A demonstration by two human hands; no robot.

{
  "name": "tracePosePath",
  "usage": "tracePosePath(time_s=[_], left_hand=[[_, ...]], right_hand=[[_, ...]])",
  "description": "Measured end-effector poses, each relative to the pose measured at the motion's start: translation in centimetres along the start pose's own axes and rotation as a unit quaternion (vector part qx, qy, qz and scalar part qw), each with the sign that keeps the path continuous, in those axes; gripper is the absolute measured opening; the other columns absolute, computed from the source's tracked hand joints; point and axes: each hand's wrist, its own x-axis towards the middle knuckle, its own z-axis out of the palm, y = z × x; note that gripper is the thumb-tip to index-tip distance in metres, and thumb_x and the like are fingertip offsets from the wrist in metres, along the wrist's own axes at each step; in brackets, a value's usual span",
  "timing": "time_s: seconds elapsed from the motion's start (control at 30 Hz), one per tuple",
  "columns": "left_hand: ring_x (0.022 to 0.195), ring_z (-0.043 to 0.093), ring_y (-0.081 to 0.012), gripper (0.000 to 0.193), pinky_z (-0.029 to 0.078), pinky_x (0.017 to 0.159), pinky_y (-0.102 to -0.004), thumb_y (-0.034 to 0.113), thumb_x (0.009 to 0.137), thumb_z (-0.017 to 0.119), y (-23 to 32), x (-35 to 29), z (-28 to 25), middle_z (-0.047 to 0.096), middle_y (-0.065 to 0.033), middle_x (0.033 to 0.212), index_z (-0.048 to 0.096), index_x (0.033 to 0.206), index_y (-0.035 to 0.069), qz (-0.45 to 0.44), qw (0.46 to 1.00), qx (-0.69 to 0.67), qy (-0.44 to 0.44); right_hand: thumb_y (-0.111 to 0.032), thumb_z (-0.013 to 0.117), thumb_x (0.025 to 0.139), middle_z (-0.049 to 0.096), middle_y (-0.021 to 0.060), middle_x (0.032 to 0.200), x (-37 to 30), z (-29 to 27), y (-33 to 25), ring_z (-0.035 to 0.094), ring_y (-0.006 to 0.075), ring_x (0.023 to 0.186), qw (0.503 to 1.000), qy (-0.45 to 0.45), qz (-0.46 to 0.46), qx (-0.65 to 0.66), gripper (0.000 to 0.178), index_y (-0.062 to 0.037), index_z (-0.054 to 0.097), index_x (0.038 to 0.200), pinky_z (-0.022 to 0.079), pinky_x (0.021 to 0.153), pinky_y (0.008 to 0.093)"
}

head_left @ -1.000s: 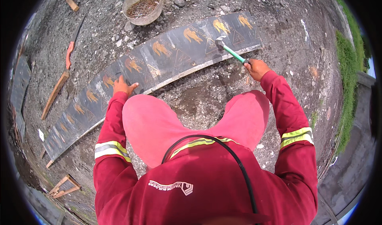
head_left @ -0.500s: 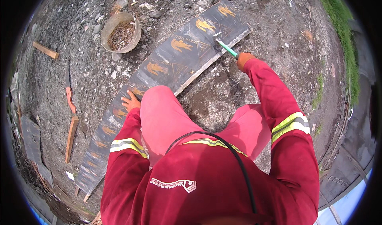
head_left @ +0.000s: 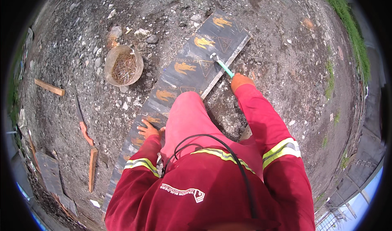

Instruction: The person positions a long decorative tile on the ground, then repeatedly hammers nails into it using a hammer. The person adjusts the tile and continues nailing along its length.

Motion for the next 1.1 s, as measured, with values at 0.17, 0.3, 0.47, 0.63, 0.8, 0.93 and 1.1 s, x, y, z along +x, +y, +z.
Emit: tracePosePath(time_s=[0.17,0.3,0.47,0.63,0.8,0.93,1.1], left_hand=[[0.122,0.042,-0.0445,0.105,0.038,0.100,-0.0480,0.050,0.067,0.076,1.1,0.8,-4.2,0.026,-0.0314,0.141,0.017,0.145,0.011,-0.018,0.992,0.046,-0.114],[0.089,0.062,-0.0335,0.022,0.049,0.080,-0.0394,0.020,0.083,0.063,4.1,5.8,-13.3,0.065,-0.0148,0.097,0.066,0.100,0.007,0.330,0.895,-0.183,0.237],[0.100,0.059,-0.0326,0.032,0.047,0.087,-0.0404,0.024,0.078,0.066,10.2,15.5,-21.2,0.063,-0.0169,0.098,0.063,0.106,0.007,0.255,0.917,-0.126,0.280],[0.109,0.057,-0.0333,0.029,0.047,0.091,-0.0428,0.018,0.083,0.053,12.1,19.6,-20.3,0.057,-0.0172,0.118,0.060,0.109,0.007,0.190,0.968,0.026,0.163],[0.101,0.061,-0.0341,0.028,0.049,0.086,-0.0434,0.022,0.080,0.056,12.1,19.2,-20.2,0.064,-0.0171,0.105,0.065,0.104,0.014,0.168,0.973,0.009,0.157],[0.098,0.062,-0.0335,0.024,0.049,0.083,-0.0435,0.024,0.078,0.061,11.0,18.4,-21.0,0.066,-0.0156,0.099,0.066,0.099,0.013,0.186,0.961,-0.020,0.205],[0.085,0.065,-0.0302,0.022,0.051,0.076,-0.0403,0.024,0.074,0.067,10.2,18.8,-21.6,0.067,-0.0150,0.089,0.064,0.088,0.007,0.203,0.920,-0.128,0.310]], right_hand=[[-0.020,0.043,0.090,0.064,0.0233,0.101,-0.8,0.3,1.4,0.062,0.0386,0.096,0.999,-0.007,-0.039,-0.001,0.026,-0.0001,0.054,0.103,0.049,0.083,0.0465],[-0.023,0.058,0.087,0.062,0.0241,0.101,0.1,-0.8,2.3,0.059,0.0402,0.098,0.998,-0.019,-0.048,-0.020,0.031,-0.0007,0.052,0.107,0.047,0.085,0.0471],[-0.025,0.057,0.087,0.062,0.0235,0.104,0.8,-2.1,1.9,0.059,0.0397,0.099,0.998,-0.027,-0.044,-0.036,0.031,-0.0006,0.054,0.106,0.047,0.087,0.0462],[-0.020,0.049,0.088,0.062,0.0224,0.107,0.2,-2.2,1.1,0.059,0.0375,0.102,0.999,-0.042,-0.022,-0.017,0.028,-0.0015,0.056,0.108,0.047,0.088,0.0446],[-0.015,0.043,0.090,0.062,0.0194,0.111,-0.6,-1.7,0.6,0.059,0.0336,0.106,0.999,-0.047,0.014,0.022,0.029,-0.0015,0.057,0.112,0.048,0.088,0.0416],[-0.015,0.043,0.090,0.061,0.0165,0.114,-0.7,-1.3,0.4,0.059,0.0325,0.107,0.997,-0.050,0.026,0.043,0.031,-0.0024,0.058,0.114,0.048,0.089,0.0409],[-0.010,0.050,0.084,0.061,0.0180,0.114,-0.5,-0.5,1.1,0.059,0.0347,0.106,0.994,-0.042,0.018,0.099,0.032,-0.0024,0.059,0.114,0.048,0.089,0.0416]])
